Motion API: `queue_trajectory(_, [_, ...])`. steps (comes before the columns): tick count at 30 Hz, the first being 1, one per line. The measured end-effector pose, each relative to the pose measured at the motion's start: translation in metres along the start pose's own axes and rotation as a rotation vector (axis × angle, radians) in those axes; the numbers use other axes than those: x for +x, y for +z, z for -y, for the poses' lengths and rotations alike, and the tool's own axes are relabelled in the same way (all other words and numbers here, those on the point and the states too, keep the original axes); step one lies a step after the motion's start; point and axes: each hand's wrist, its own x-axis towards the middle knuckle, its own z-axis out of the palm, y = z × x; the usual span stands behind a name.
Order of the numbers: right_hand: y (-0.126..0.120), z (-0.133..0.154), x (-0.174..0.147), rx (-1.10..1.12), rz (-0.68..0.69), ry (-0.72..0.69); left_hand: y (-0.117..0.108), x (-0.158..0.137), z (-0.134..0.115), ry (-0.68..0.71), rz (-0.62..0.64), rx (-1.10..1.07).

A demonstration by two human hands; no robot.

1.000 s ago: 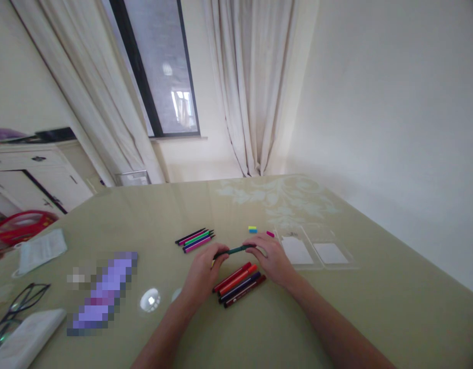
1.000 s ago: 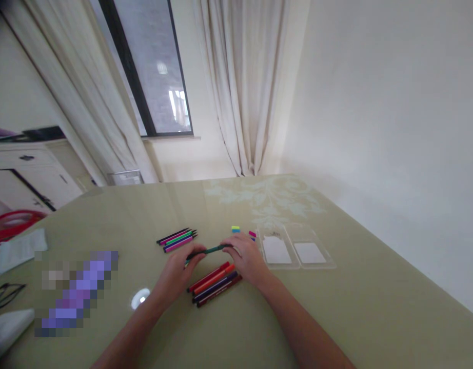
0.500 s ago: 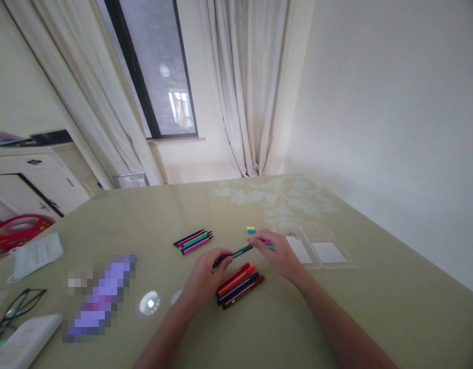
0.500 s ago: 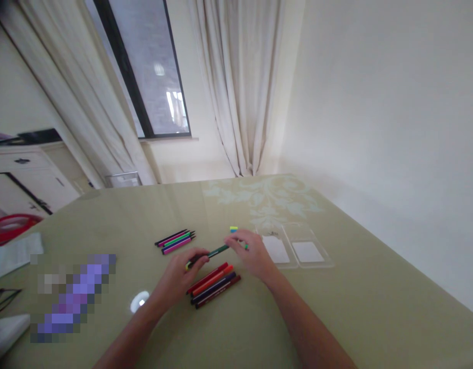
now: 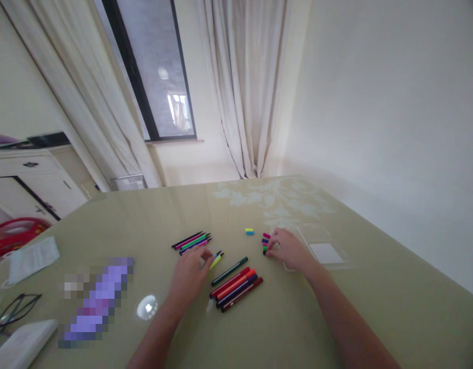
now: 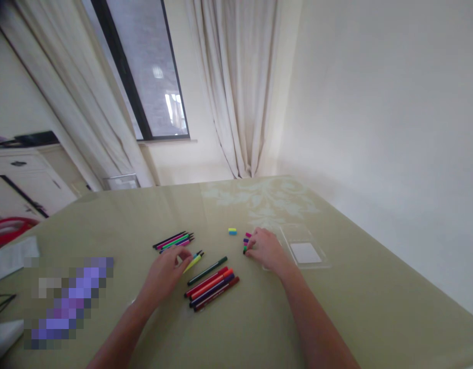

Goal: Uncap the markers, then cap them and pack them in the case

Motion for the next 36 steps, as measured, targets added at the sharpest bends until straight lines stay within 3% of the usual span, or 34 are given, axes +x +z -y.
queue_trajectory(3, [0.001,0.008,-0.001,-0.038,0.022,0.006,-0.001,0.001,0.01,-0.068,0.018,0.038])
queue_trajectory(9, [0.007,0.02,-0.002,-0.074,0.015,0.006,0.006,0.003,0.019,-0.073,0.045,0.014])
queue_trajectory(13, [0.014,0.02,-0.002,-0.062,-0.025,-0.019,0.005,0.01,0.032,-0.064,-0.101,0.101])
queue_trajectory(17, [0.018,0.019,-0.002,-0.042,-0.061,-0.052,-0.003,0.015,0.049,-0.158,-0.262,0.245])
queue_trajectory(20, [0.02,0.018,-0.002,-0.031,-0.084,-0.071,-0.008,0.017,0.059,-0.277,-0.304,0.278])
queue_trajectory(23, [0.021,0.018,-0.001,-0.031,-0.094,-0.085,-0.011,0.019,0.068,-0.36,-0.268,0.264])
queue_trajectory(30, [0.019,0.022,-0.002,-0.03,-0.116,-0.108,-0.014,0.019,0.076,-0.338,-0.269,0.189])
queue_trajectory(36, [0.018,0.026,-0.002,0.088,-0.186,-0.115,-0.02,0.023,0.067,-0.281,-0.381,0.054])
